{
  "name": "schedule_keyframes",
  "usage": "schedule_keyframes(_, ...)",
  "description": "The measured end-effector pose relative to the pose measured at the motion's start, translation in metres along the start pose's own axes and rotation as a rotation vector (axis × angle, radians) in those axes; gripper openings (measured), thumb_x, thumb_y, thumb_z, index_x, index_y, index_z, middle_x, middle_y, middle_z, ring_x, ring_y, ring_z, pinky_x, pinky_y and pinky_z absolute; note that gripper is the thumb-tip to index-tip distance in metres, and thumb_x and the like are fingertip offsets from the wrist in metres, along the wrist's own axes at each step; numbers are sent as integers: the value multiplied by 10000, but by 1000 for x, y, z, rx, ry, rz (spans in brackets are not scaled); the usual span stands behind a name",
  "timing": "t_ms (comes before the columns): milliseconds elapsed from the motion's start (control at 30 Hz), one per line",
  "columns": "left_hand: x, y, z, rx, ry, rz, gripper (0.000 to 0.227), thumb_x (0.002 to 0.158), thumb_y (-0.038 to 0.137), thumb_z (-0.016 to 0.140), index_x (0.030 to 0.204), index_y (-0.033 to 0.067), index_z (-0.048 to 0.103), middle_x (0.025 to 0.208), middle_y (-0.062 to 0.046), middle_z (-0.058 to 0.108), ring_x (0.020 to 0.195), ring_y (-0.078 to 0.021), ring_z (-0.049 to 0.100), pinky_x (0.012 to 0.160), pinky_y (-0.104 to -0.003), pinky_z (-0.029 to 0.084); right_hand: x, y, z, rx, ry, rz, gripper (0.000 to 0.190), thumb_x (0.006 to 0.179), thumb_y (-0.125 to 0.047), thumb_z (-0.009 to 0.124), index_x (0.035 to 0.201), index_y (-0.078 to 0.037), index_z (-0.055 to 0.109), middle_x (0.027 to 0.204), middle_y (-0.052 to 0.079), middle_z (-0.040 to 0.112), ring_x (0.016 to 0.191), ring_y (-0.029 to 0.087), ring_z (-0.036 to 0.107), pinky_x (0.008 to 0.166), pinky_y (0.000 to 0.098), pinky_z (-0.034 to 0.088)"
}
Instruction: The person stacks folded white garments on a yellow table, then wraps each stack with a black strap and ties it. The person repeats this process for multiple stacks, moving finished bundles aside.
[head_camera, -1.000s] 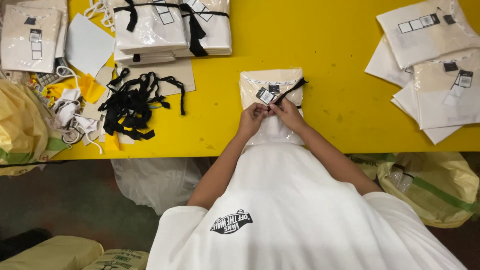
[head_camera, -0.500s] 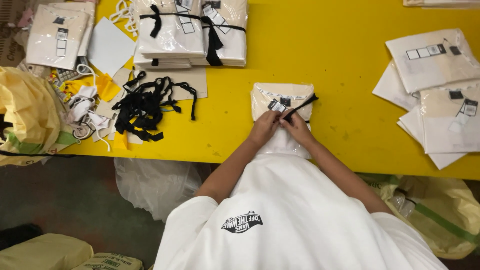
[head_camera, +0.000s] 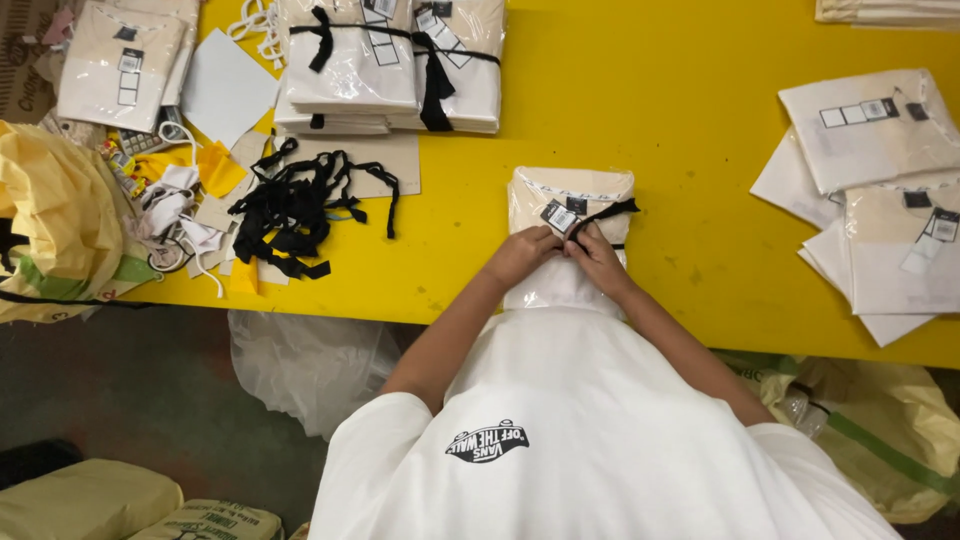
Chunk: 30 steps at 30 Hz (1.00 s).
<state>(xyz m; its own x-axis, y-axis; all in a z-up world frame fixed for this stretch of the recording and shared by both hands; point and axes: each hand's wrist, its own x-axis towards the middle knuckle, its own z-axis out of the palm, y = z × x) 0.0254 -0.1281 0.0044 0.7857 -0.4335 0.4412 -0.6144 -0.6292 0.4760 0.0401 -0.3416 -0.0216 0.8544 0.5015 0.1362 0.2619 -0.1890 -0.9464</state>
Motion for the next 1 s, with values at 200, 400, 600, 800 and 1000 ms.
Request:
schedule_keyframes(200,12,-10,-28,178,-195,267,71,974,203,656,971,141,691,865,-24,633,843,-195,655,797,-280,567,1,-18,3,-86,-26,-41,234,1079,-208,596,940,-41,684,1131,134,544,1121,336,613,1028,462,449)
schedule_keyframes(400,-34,-68,-13,-37,-257,-117,80,988,269,656,988,189,662,898,22,611,920,-201,655,861,-320,554,-26,5,-17,-178,-2,-53,293,1059,-232,617,940,32,661,1224,203,509,1119,438,594,1026,536,463)
schedule_keyframes(600,-44,-56,0,-360,212,-835,221,997,366,671,1098,175,622,1140,-42,517,1020,-257,655,867,-333,600,-39,10,-45,3,473,315,502,1111,-369,563,1394,42,510,1379,171,314,1320,344,367,1167,479,306)
schedule_keyframes(800,31,-7,-19,-1020,157,-1350,1066,955,800,421,1588,-21,175,1608,-329,278,1523,-442,257,1244,-571,211,24,-72,-28,580,481,670,973,977,-626,723,1538,7,242,1538,304,361,1444,432,394,1165,595,347)
schedule_keyframes(1000,40,51,-79,-1016,465,-768,882,1030,739,287,1578,53,200,1604,-278,223,1534,-429,158,1285,-546,79,-5,-22,-53,336,392,173,721,1054,-220,677,1609,-104,231,1564,141,354,1473,315,355,1254,552,181)
